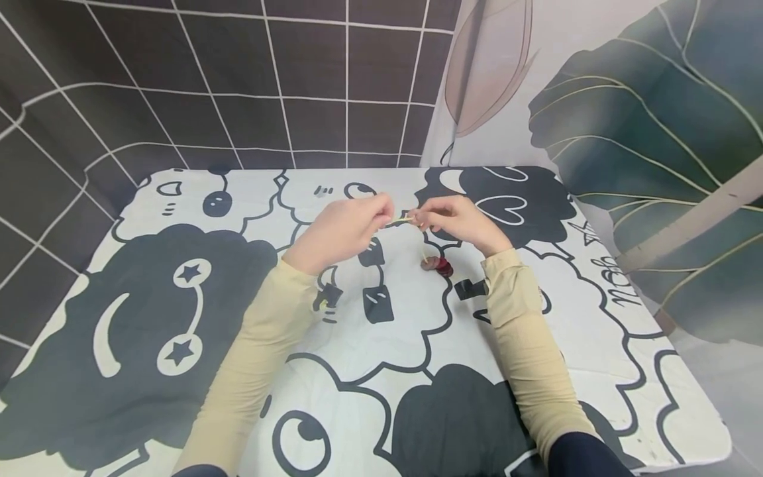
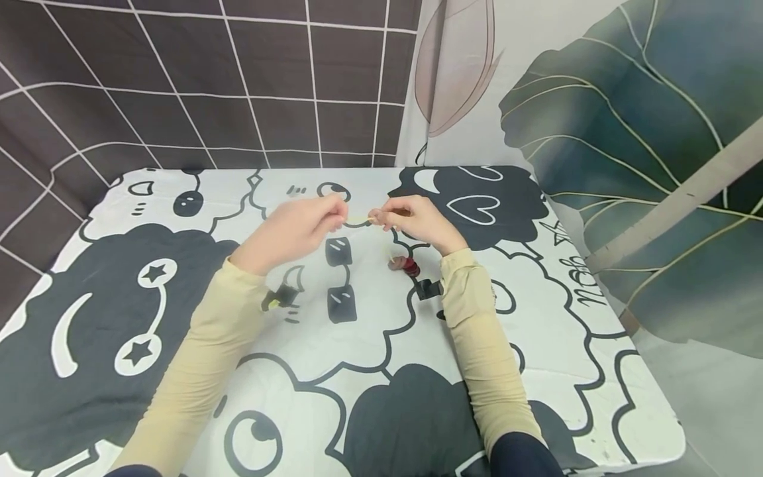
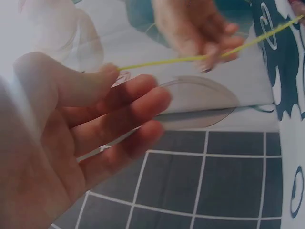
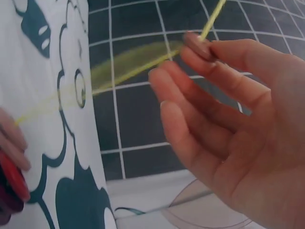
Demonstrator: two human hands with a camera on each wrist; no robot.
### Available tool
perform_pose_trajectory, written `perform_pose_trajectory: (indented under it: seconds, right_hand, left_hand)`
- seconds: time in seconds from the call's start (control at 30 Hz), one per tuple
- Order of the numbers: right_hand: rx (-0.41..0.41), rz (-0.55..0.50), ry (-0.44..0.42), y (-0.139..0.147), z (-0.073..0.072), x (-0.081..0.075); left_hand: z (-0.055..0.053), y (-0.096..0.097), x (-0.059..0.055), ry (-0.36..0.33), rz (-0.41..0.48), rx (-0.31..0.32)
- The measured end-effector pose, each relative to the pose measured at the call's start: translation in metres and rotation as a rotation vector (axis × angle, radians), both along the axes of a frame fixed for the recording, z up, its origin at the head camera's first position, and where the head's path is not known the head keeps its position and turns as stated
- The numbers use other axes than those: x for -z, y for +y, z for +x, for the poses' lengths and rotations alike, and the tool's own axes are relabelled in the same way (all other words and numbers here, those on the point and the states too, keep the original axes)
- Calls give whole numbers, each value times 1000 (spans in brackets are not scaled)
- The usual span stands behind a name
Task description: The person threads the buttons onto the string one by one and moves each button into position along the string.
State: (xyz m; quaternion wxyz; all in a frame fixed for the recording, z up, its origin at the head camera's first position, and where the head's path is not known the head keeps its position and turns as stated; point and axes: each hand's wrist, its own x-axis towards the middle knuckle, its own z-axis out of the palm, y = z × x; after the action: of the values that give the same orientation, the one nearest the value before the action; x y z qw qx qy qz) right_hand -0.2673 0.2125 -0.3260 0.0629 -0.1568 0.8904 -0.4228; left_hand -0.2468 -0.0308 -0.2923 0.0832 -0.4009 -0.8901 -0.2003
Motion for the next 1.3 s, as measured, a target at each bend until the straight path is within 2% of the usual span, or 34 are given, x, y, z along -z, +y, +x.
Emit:
perform_pose_trajectory:
  seconds: [0.13,0.2,0.4,0.6,0.87,0.97,1.13,1.2,1.3]
  right_hand:
    - [-42,125,-22,4,-2,5]
    - [-92,168,-42,5,-4,7]
    - [-169,213,-137,7,-9,22]
    - [-217,285,-227,8,-9,36]
    - [-250,331,-263,12,-9,43]
    - [-260,344,-240,11,-11,42]
    - [-230,344,-182,14,-9,39]
    - [-216,335,-174,16,-8,38]
    - [-203,328,-153,18,-4,35]
  left_hand:
    - [2,-10,-7,-10,-34,17]
    - [2,-15,-10,-26,-57,24]
    - [0,-31,-15,-82,-123,40]
    - [2,-43,-13,-189,-147,38]
    - [0,-48,-7,-273,-169,43]
    - [0,-57,-7,-356,-194,-6]
    - [1,-69,-7,-520,-326,-121]
    - [1,-73,-6,-558,-363,-154]
    - [-1,-75,-5,-571,-346,-176]
